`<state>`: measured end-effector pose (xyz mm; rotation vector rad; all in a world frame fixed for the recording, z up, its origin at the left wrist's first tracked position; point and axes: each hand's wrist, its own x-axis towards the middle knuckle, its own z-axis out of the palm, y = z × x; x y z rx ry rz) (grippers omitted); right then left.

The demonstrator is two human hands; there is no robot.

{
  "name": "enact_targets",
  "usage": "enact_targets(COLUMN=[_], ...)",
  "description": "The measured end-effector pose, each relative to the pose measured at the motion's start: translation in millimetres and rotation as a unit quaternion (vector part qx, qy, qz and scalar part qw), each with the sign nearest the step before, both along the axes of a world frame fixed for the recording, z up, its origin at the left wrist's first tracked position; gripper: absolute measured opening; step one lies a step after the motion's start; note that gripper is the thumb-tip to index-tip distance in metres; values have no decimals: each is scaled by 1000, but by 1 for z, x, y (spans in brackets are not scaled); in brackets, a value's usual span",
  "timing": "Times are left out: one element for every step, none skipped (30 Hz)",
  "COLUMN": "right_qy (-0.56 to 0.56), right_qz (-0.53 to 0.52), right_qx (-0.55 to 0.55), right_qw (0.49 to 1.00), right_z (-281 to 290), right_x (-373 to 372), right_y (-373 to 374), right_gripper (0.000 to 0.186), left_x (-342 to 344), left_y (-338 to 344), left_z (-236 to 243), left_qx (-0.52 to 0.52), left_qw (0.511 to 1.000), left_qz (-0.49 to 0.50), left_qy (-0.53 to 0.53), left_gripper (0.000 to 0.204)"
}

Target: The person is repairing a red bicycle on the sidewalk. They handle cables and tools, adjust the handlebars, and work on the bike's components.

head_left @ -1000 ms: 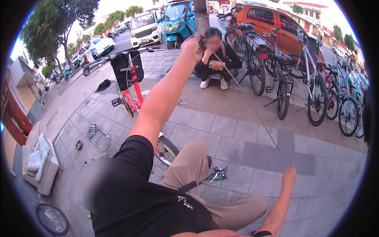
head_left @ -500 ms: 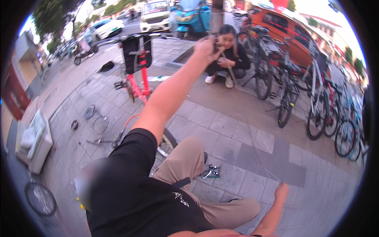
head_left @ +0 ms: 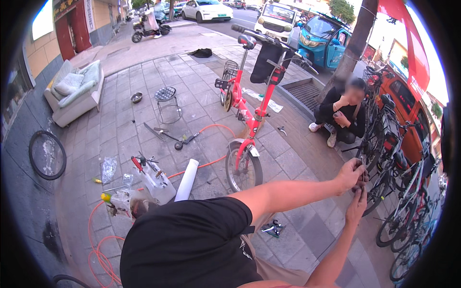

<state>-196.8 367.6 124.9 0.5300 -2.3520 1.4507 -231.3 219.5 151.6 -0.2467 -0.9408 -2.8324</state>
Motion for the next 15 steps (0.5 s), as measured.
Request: enact_targets(right_qy=[43,83,121,93,65,39,61,60,59,59,100,119,135,151,147], right_qz=[-10,-17,-20,-16,-21,-27,-43,-41,-41,-38,-37,-37,-36,-36,-24], right_qx=[4,5,6,34,62,86,92,99,103,104,117,135,153,172,179], right_qw=[999,996,992,995,996,995,993,992,992,992,987,983,978,973,973], right_z=[0,-7,-9,-5,-1,6,12,19,28,34,34,39,43,48,56], right_x=[-5,-12,-14,-12,-7,-1,4,12,22,28,27,31,35,38,43], right_y=[-9,-20,-29,-33,-32,-33,-42,-47,-51,-55,-55,-58,-62,-67,-74], right_gripper=[43,42,41,40,40,39,37,37,37,37,36,35,35,34,32], left_x=[6,6,4,4,10,18,17,22,30,34,40,46,51,56,62], left_y=[1,-8,-27,-45,-62,-77,-97,-110,-122,-134,-144,-154,-162,-169,-178], left_z=[4,4,2,2,5,11,9,11,16,19,22,26,29,33,37], left_qx=[21,9,-3,-13,-40,-49,-68,-66,-83,-102,-117,-133,-150,-174,-198], left_qw=[1000,1000,1000,999,999,999,997,997,996,994,992,989,986,983,978], left_qz=[-9,-7,-2,0,8,10,20,27,13,2,-4,-11,-17,-9,-4], left_qy=[0,12,21,29,30,17,20,28,30,35,45,57,68,60,65], left_gripper=[12,13,15,16,21,21,19,19,21,22,23,24,24,26,27])
